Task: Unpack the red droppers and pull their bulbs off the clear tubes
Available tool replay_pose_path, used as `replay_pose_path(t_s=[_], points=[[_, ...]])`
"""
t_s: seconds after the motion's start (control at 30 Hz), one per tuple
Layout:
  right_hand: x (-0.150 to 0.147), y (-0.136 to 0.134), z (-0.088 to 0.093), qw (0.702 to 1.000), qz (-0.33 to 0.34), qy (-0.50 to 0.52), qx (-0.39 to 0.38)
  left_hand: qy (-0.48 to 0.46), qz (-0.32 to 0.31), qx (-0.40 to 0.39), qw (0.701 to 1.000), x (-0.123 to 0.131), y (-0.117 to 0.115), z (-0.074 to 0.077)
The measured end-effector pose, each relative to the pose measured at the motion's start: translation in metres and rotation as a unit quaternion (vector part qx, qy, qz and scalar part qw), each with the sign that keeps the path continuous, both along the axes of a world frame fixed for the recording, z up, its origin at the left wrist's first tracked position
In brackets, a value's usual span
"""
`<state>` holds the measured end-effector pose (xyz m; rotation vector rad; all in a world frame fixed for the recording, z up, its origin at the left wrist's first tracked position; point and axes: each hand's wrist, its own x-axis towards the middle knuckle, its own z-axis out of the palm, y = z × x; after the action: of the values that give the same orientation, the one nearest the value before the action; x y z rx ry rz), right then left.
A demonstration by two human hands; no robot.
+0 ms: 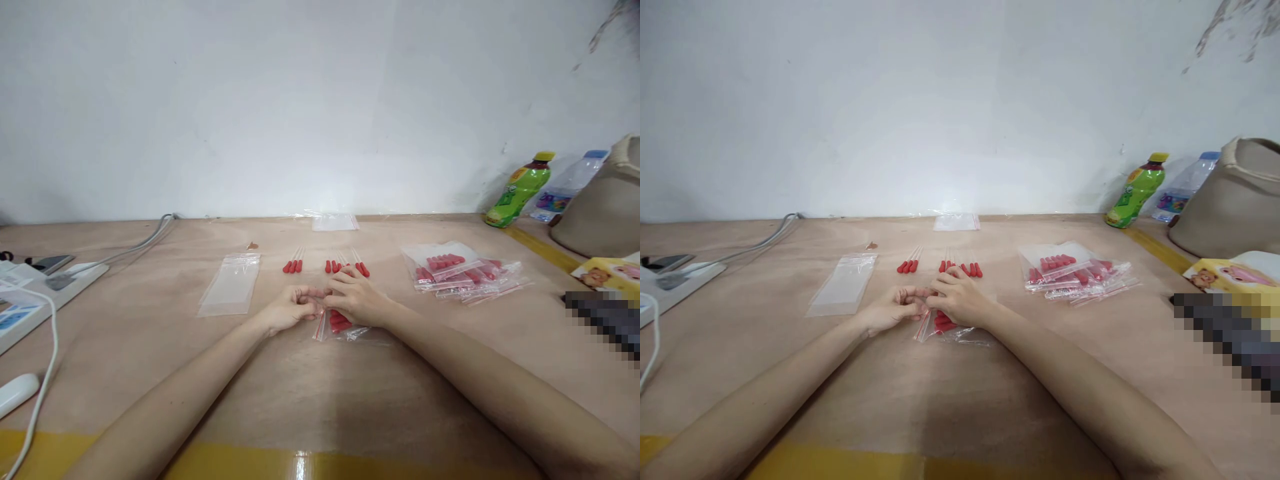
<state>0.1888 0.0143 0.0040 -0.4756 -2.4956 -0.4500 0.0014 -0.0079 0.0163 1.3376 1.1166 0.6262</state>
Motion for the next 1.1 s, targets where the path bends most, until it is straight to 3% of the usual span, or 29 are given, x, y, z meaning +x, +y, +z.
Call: replay_pose_path(t_s=[0.1, 0.27, 0.57, 0.87, 1.1], points=[[0.001, 0.001, -0.002, 1.000, 0.000, -0.003, 0.004, 0.027, 0.007, 0.117, 0.993, 0.000, 0.000, -0.005], [0.001, 0.002, -0.005, 1.000, -0.004, 0.025, -0.002, 0.110, -0.026, 0.302, 0.947, -0.005, 0.000, -0.014], [-0.001, 0.002, -0.008, 0.995, 0.018, 0.094, 0.023, 0.188, -0.076, 0.463, 0.863, -0.014, 0.004, -0.017], [0.001, 0.001, -0.011, 0.994, 0.013, 0.110, 0.001, 0.222, -0.039, 0.638, 0.737, -0.012, 0.008, -0.025], [0.001, 0.003, -0.010, 0.994, 0.011, 0.112, -0.013, 0.234, -0.034, 0.785, 0.572, -0.007, 0.008, -0.018]])
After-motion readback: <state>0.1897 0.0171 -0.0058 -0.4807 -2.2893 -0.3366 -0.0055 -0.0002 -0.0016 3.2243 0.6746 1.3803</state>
